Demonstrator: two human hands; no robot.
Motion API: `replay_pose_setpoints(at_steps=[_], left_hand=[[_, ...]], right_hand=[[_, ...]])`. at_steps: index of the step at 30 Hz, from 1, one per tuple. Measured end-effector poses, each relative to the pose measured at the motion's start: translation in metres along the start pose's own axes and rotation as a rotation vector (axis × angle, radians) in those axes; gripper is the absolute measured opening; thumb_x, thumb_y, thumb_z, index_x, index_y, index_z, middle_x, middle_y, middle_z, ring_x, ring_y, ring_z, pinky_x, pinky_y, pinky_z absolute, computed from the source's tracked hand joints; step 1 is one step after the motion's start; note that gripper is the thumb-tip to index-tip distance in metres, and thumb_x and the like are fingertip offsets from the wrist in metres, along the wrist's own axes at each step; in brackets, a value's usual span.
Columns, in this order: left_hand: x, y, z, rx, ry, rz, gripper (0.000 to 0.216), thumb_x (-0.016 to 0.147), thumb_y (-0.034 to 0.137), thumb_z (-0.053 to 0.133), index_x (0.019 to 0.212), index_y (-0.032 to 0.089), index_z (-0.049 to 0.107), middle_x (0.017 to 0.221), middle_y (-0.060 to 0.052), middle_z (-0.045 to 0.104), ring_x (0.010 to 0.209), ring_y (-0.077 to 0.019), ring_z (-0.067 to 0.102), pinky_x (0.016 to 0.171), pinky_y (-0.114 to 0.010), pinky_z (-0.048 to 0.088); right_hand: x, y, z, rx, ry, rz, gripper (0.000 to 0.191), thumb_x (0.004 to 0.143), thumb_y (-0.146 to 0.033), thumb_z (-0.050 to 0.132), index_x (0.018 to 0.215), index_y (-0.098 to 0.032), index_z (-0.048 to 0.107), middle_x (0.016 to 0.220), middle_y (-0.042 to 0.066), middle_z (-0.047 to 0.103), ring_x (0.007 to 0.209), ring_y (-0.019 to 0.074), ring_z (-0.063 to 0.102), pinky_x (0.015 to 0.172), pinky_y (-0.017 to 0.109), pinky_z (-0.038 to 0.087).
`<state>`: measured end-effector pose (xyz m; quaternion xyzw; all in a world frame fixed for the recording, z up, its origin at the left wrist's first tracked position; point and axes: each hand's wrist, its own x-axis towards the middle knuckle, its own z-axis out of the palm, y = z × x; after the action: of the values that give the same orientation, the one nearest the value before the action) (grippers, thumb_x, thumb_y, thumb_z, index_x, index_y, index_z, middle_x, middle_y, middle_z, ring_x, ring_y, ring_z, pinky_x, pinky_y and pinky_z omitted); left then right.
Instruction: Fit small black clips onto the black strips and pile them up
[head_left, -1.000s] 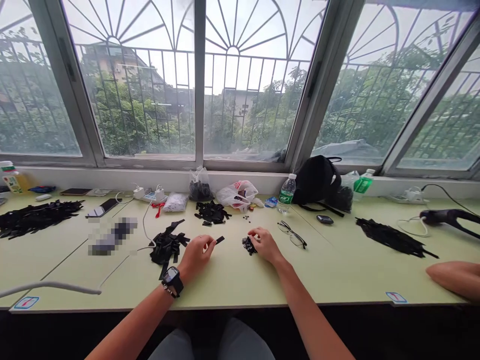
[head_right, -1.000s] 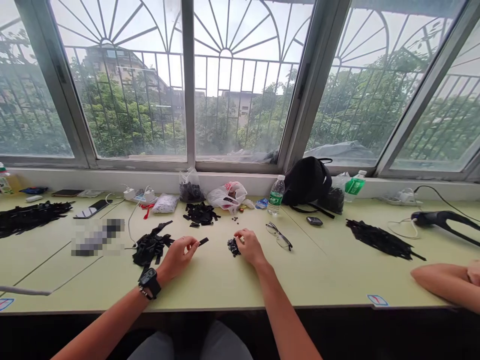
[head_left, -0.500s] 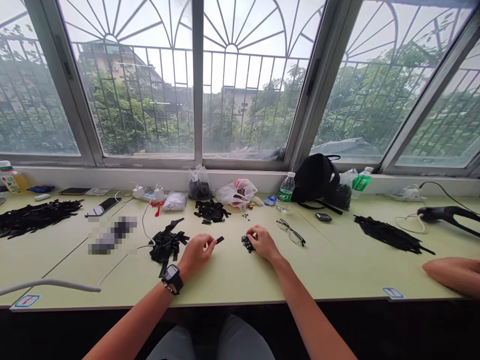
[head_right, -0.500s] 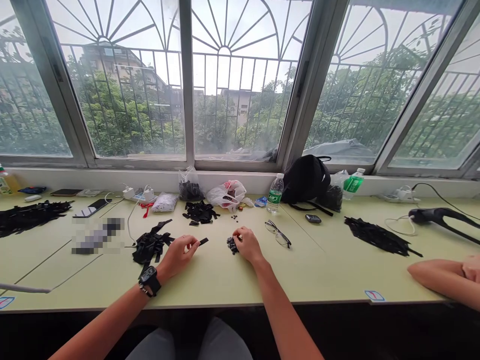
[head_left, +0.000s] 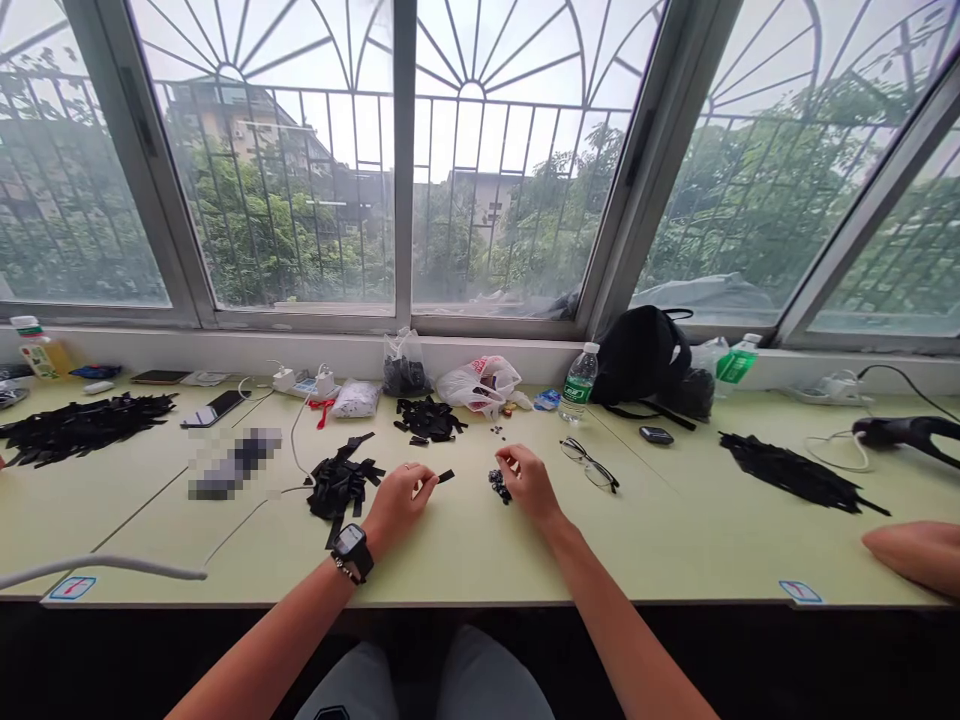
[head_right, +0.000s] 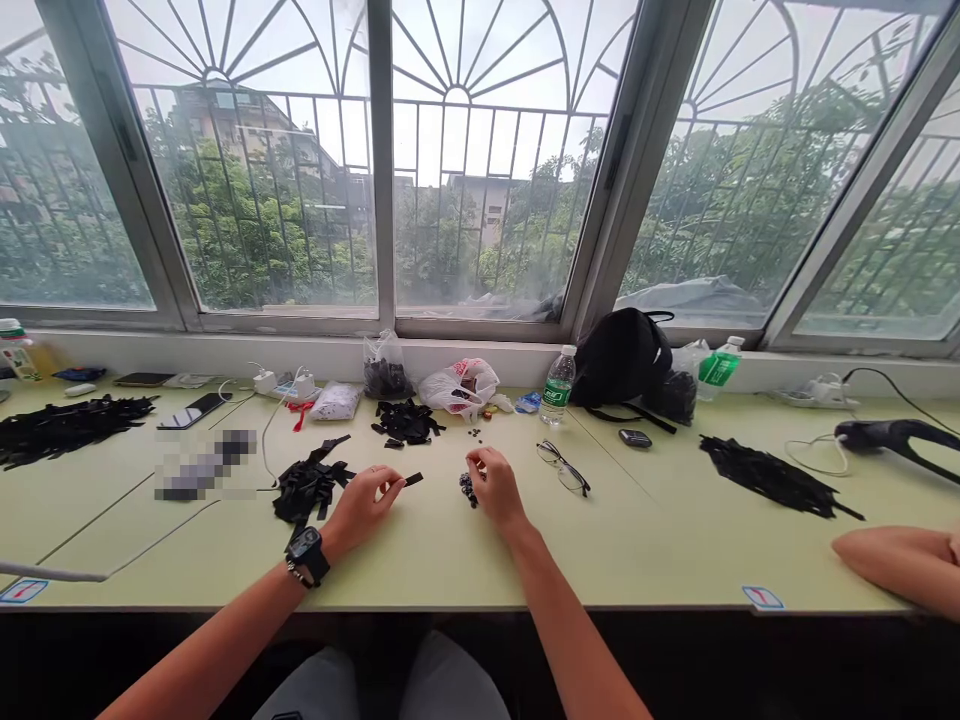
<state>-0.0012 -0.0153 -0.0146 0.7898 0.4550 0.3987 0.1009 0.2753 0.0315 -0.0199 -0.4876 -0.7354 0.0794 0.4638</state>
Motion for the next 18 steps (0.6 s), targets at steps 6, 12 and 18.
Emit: replay_pose_setpoints(at_steps=[6, 12, 18], left_hand=[[0.000, -0.005, 0.003, 0.031, 0.065, -0.036, 0.022, 0.102, 0.028, 0.050, 0.097, 0.024, 0.071, 0.094, -0.003, 0.073, 0.080, -0.0197, 0.063, 0.076, -0.032, 0.047], [0.001, -0.004, 0.001, 0.070, 0.139, -0.083, 0.020, 0.100, 0.026, 0.050, 0.100, 0.023, 0.070, 0.096, -0.005, 0.073, 0.084, -0.0215, 0.065, 0.076, -0.033, 0.047], [0.002, -0.007, 0.001, 0.057, 0.132, -0.094, 0.018, 0.096, 0.023, 0.053, 0.099, 0.023, 0.071, 0.100, -0.005, 0.073, 0.083, -0.0209, 0.065, 0.076, -0.032, 0.047]], right_hand=[[-0.019, -0.046, 0.027, 0.044, -0.149, -0.149, 0.015, 0.093, -0.015, 0.052, 0.090, -0.021, 0.065, 0.090, 0.006, 0.068, 0.082, 0.0208, 0.062, 0.077, 0.033, 0.049], [-0.030, -0.066, 0.047, 0.079, -0.297, -0.185, 0.021, 0.085, -0.005, 0.053, 0.088, -0.020, 0.066, 0.093, 0.006, 0.068, 0.089, 0.0208, 0.062, 0.080, 0.031, 0.047], [-0.007, -0.055, 0.054, 0.284, -0.423, 0.033, 0.017, 0.081, -0.016, 0.062, 0.094, -0.019, 0.073, 0.079, 0.002, 0.069, 0.071, 0.0171, 0.061, 0.068, 0.028, 0.047]])
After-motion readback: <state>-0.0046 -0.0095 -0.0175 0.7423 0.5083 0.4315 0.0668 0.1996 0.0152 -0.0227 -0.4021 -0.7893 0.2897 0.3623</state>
